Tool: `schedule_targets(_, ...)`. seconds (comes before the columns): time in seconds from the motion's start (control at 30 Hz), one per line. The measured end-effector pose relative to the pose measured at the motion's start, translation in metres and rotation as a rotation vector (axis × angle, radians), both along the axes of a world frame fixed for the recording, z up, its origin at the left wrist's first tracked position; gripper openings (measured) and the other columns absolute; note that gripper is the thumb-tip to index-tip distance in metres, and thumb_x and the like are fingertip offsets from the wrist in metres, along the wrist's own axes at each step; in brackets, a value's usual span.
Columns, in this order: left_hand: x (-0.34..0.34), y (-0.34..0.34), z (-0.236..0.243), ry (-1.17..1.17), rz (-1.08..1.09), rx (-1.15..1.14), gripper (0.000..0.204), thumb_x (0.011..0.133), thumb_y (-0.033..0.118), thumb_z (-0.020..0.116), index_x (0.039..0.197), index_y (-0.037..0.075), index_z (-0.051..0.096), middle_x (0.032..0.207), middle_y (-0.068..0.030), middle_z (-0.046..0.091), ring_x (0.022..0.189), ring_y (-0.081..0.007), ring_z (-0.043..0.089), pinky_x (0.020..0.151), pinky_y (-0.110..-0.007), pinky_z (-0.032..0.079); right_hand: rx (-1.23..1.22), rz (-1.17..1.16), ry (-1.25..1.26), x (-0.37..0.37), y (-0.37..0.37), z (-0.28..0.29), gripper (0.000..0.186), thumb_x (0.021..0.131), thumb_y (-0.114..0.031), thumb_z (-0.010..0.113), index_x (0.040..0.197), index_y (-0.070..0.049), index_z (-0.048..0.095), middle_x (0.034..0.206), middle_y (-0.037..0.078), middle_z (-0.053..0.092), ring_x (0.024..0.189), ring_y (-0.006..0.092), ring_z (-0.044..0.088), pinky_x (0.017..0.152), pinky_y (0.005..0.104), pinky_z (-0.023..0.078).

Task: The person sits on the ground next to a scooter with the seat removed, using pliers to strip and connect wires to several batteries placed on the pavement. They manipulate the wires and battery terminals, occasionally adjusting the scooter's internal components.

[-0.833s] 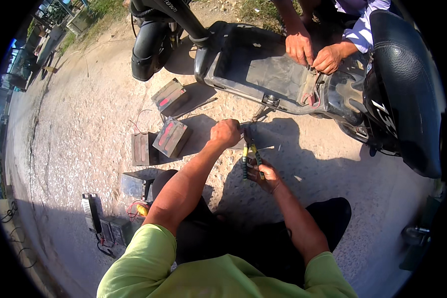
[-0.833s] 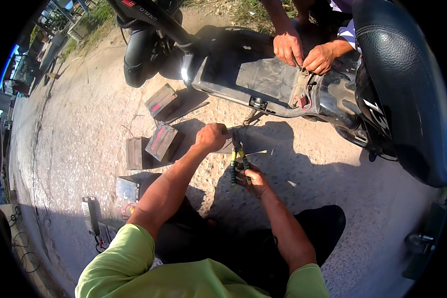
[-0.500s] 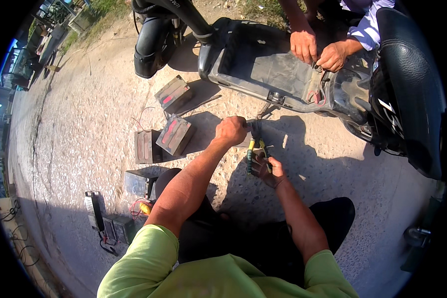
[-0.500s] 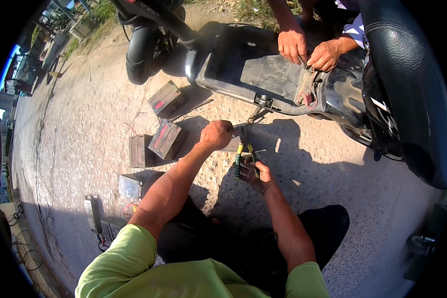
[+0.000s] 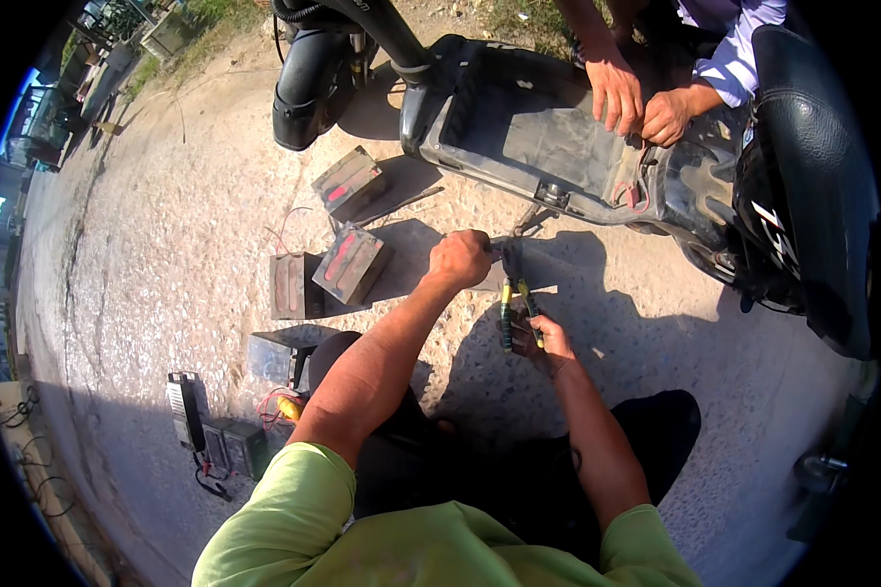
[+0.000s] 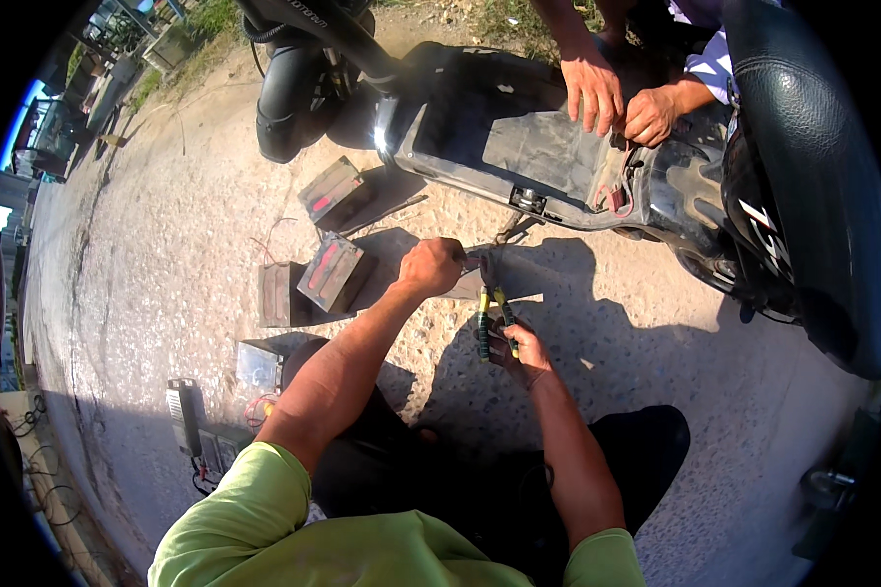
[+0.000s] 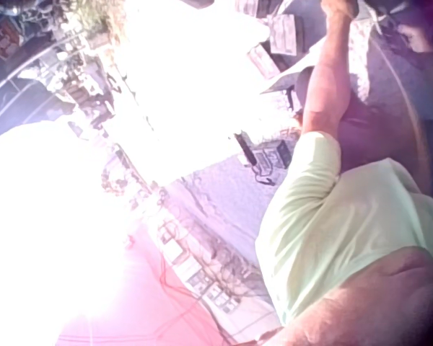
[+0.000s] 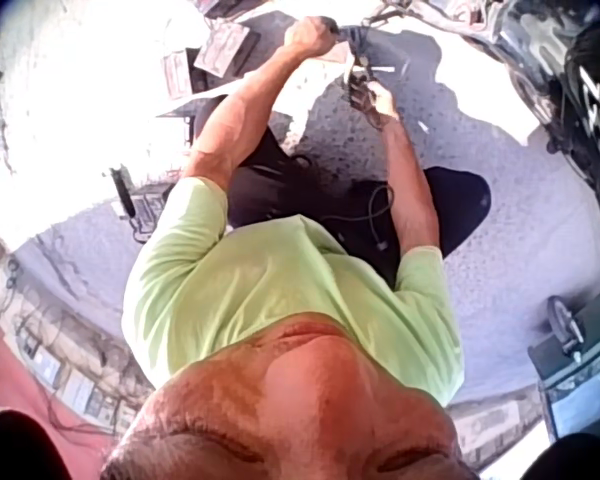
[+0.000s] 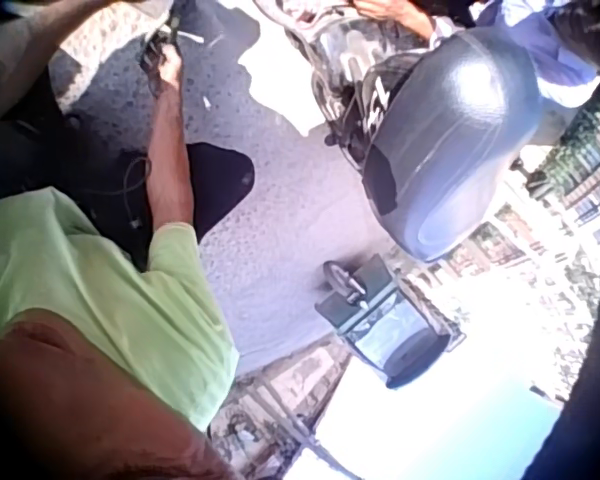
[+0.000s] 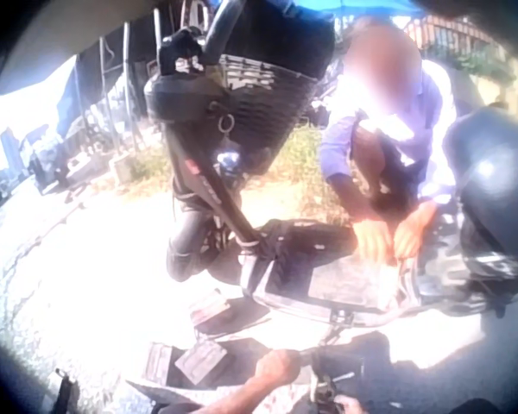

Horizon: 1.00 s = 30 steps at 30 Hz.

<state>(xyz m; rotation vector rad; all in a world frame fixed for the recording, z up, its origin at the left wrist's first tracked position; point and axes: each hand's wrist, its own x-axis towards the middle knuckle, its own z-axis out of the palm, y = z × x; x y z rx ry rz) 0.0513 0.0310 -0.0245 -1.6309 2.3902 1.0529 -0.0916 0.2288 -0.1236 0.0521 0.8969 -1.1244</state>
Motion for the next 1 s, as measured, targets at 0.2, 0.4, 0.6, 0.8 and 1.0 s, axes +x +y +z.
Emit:
schedule_targets(0.2,0.001,-0.006,-0.011,0.004,-0.001,-0.087,0.023,0.085,0.027,0.06,0.1,0.016,0.072,0.104,-0.016,0.07,0.102,-0.034,0.065,0.088,-0.043,0.051,-0.031,0.122,0.461,0.005,0.014,0.034,0.031,0.083,-0.012,0.058,0.112,-0.004,0.064,0.106,0.005,0.066,0.089,0.0211,0.067,0.076,0.0334,0.05)
schedule_targets(0.4,-0.017,0.017,0.011,0.114,-0.049,-0.038,0.04,0.083,0.044,0.066,0.1,0.007,0.07,0.102,-0.0212,0.068,0.1,-0.0362,0.065,0.087,-0.045,0.051,-0.076,0.145,1.222,0.012,0.014,0.037,0.025,0.073,-0.014,0.067,0.095,0.0,0.064,0.107,0.013,0.062,0.09,0.0289,0.062,0.078,0.0372,0.049)
schedule_targets(0.6,-0.021,0.042,-0.012,0.42,0.076,0.673,0.045,0.089,0.036,0.067,0.111,-0.003,0.062,0.095,-0.0142,0.067,0.082,-0.02,0.065,0.07,-0.033,0.052,-0.378,0.124,1.69,0.03,0.006,0.071,0.033,0.068,-0.013,0.073,0.096,-0.001,0.063,0.125,0.021,0.052,0.109,0.0384,0.057,0.089,0.0441,0.049)
schedule_targets(0.8,-0.017,0.039,-0.038,0.63,0.146,0.858,0.041,0.089,0.025,0.067,0.119,-0.003,0.06,0.108,-0.0123,0.066,0.095,-0.0206,0.063,0.083,-0.032,0.051,-0.036,-0.153,0.676,0.018,0.004,0.051,0.062,0.089,-0.03,0.071,0.135,-0.004,0.04,0.108,0.013,0.064,0.095,0.0165,0.064,0.081,0.034,0.052)
schedule_targets(1.0,-0.023,0.04,-0.014,0.776,0.171,0.946,0.044,0.089,0.027,0.07,0.122,0.0,0.059,0.115,-0.0089,0.063,0.106,-0.0191,0.058,0.091,-0.032,0.046,-0.04,0.108,0.255,-0.001,0.005,0.074,0.027,0.093,-0.026,0.063,0.112,-0.008,0.063,0.09,0.001,0.064,0.07,0.0103,0.059,0.056,0.0244,0.045)
